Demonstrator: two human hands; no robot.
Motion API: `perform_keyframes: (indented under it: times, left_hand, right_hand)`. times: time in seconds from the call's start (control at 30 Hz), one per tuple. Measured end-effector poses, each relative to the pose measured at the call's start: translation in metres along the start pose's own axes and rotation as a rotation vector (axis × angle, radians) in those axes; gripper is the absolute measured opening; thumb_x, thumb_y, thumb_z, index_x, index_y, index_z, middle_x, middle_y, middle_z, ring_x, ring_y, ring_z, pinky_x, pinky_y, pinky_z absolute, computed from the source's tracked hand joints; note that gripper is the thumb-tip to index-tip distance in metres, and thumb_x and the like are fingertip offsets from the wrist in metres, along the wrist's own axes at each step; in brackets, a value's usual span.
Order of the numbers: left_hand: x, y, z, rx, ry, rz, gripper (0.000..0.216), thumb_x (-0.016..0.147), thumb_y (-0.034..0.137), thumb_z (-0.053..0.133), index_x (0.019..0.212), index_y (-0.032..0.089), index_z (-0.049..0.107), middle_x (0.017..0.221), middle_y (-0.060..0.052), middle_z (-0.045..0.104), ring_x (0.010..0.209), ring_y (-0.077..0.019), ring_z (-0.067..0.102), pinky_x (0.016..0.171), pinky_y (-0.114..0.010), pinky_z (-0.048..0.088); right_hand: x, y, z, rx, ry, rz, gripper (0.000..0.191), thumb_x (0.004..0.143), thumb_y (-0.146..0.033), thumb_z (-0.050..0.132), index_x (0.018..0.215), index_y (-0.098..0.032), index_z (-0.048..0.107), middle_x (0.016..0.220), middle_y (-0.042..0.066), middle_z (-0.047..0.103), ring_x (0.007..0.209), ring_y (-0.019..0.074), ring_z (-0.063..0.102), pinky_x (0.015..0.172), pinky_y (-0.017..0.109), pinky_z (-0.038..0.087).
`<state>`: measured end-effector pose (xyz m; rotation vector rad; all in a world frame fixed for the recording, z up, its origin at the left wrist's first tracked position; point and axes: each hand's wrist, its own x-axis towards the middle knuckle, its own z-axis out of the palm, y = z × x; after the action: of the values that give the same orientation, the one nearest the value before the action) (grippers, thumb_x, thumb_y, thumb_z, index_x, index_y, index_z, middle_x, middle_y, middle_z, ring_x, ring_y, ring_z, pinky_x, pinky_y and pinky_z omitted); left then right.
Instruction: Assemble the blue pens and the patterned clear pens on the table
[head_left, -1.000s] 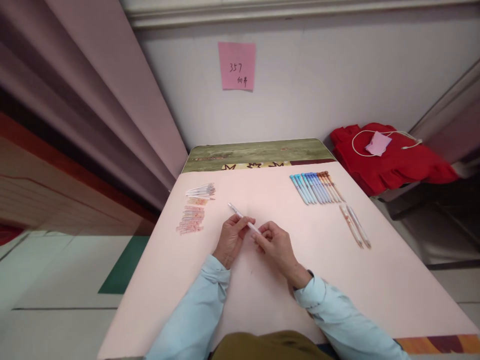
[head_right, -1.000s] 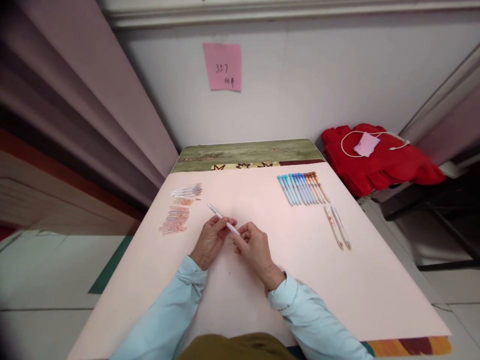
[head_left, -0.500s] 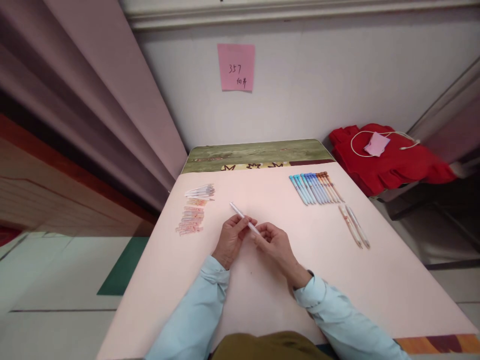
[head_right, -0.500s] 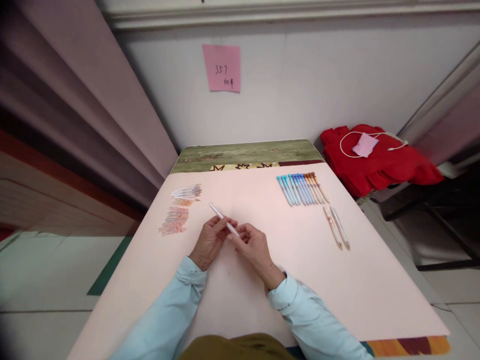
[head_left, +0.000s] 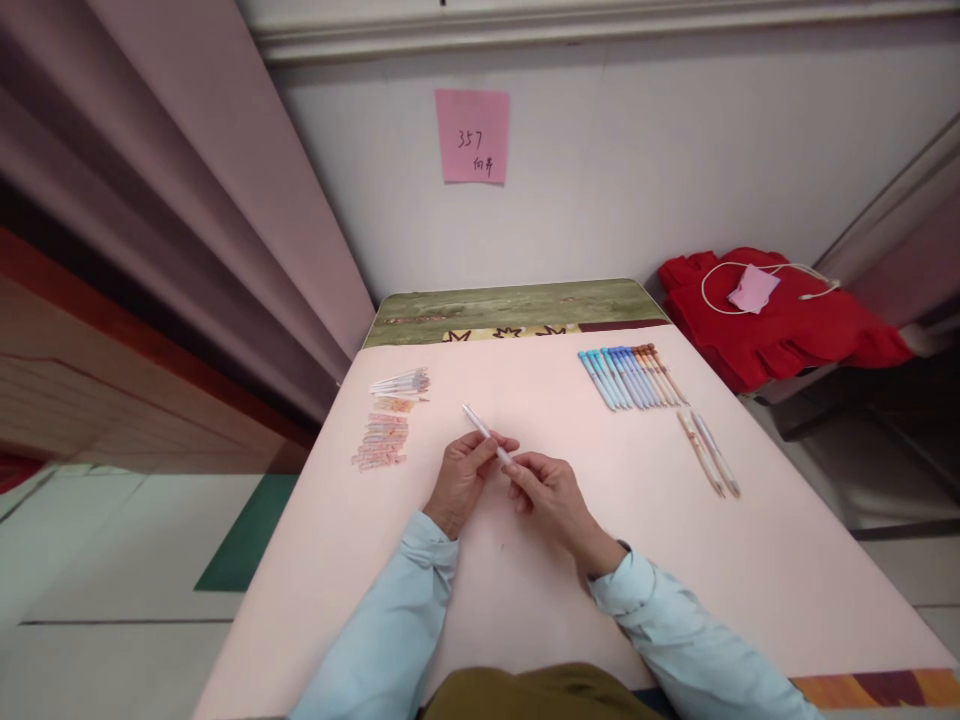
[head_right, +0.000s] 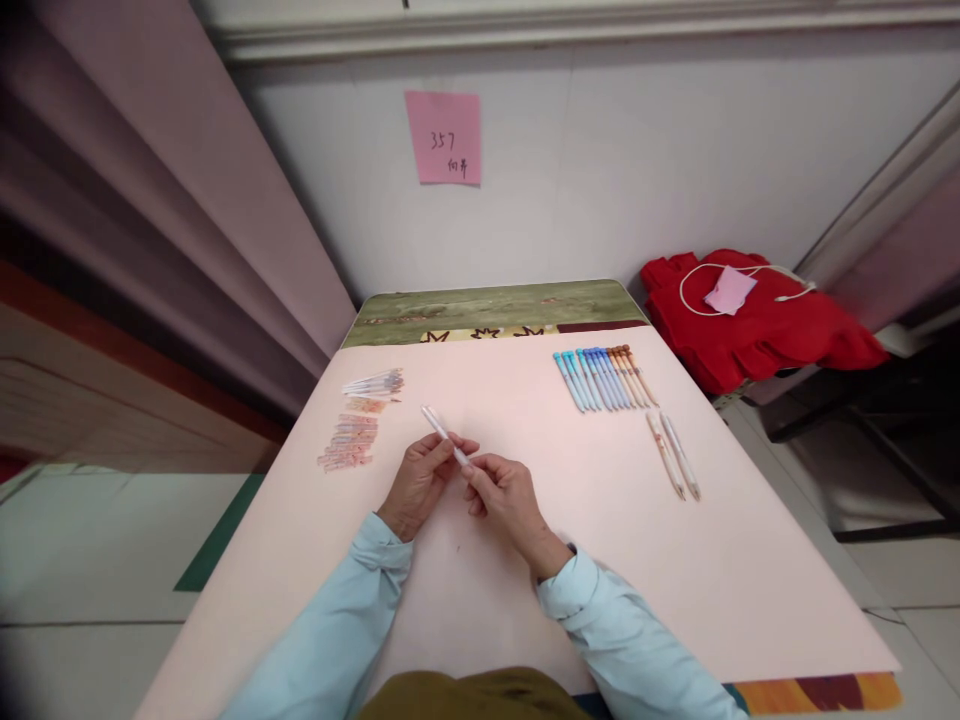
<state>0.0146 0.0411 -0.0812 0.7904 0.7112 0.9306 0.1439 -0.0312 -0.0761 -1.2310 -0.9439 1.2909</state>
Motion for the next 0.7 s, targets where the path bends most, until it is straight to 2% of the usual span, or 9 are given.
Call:
perform_keyframes:
  times: [0.1,0.2,0.3,0.37,0.43,0.6,0.7]
  left_hand:
    - [0.0,0.0,0.0,0.0,0.005,-0.009,0.017,0.073,0.028,0.077,0.079,0.013,0.071,0.084,-0.009,0.074,0.07,-0.0154,0.064,0.071,-0.029,0.049]
    - [0.002,-0.001,0.0,-0.044,0.043,0.006,0.017,0.074,0.028,0.077,0.078,0.013,0.07,0.08,-0.007,0.073,0.073,-0.0148,0.065,0.073,-0.028,0.05]
    - [0.006,-0.001,-0.002,-0.156,0.123,0.05,0.017,0.074,0.029,0.078,0.079,0.015,0.069,0.078,-0.004,0.071,0.078,-0.0142,0.066,0.08,-0.028,0.051]
    - [0.008,0.0,-0.003,-0.202,0.162,0.063,0.018,0.072,0.028,0.079,0.08,0.016,0.069,0.079,-0.002,0.07,0.079,-0.0139,0.066,0.082,-0.029,0.051]
    - [0.009,0.001,-0.003,-0.2,0.172,0.066,0.019,0.072,0.028,0.079,0.081,0.016,0.068,0.079,-0.002,0.07,0.078,-0.0137,0.066,0.081,-0.029,0.051]
    - [0.007,-0.003,0.0,-0.109,0.123,0.083,0.017,0.072,0.027,0.078,0.076,0.015,0.066,0.075,-0.002,0.069,0.074,-0.0127,0.064,0.074,-0.025,0.05]
    - [0.006,-0.005,0.001,-0.023,0.071,0.06,0.017,0.072,0.026,0.078,0.074,0.014,0.067,0.075,-0.003,0.07,0.069,-0.0125,0.063,0.07,-0.025,0.05]
  right_hand:
    - [0.001,0.002,0.001,0.017,-0.008,0.016,0.04,0.08,-0.056,0.065,0.08,-0.016,0.065,0.056,-0.002,0.06,0.042,0.0092,0.052,0.041,0.021,0.043]
    - [0.003,0.005,-0.001,0.029,0.001,0.041,0.048,0.079,-0.061,0.063,0.089,-0.015,0.067,0.059,0.0,0.064,0.044,0.011,0.057,0.043,0.022,0.044]
    - [0.004,0.008,-0.006,0.06,0.083,0.038,0.062,0.084,-0.07,0.049,0.1,-0.013,0.066,0.068,0.006,0.068,0.05,0.0136,0.062,0.045,0.023,0.046]
    - [0.006,0.009,-0.009,0.078,0.164,0.005,0.065,0.087,-0.071,0.042,0.1,-0.012,0.066,0.07,0.008,0.069,0.051,0.0135,0.062,0.047,0.023,0.047]
    - [0.007,0.011,-0.011,0.071,0.202,-0.026,0.06,0.088,-0.068,0.044,0.094,-0.014,0.067,0.069,0.007,0.068,0.051,0.0129,0.06,0.048,0.024,0.047]
    - [0.008,0.019,-0.005,-0.122,0.137,-0.122,0.036,0.081,-0.052,0.066,0.089,-0.018,0.07,0.069,0.003,0.067,0.056,0.014,0.058,0.053,0.025,0.048]
    - [0.007,0.02,-0.002,-0.213,0.119,-0.169,0.029,0.082,-0.046,0.066,0.092,-0.02,0.071,0.063,0.0,0.063,0.053,0.0133,0.055,0.053,0.025,0.046]
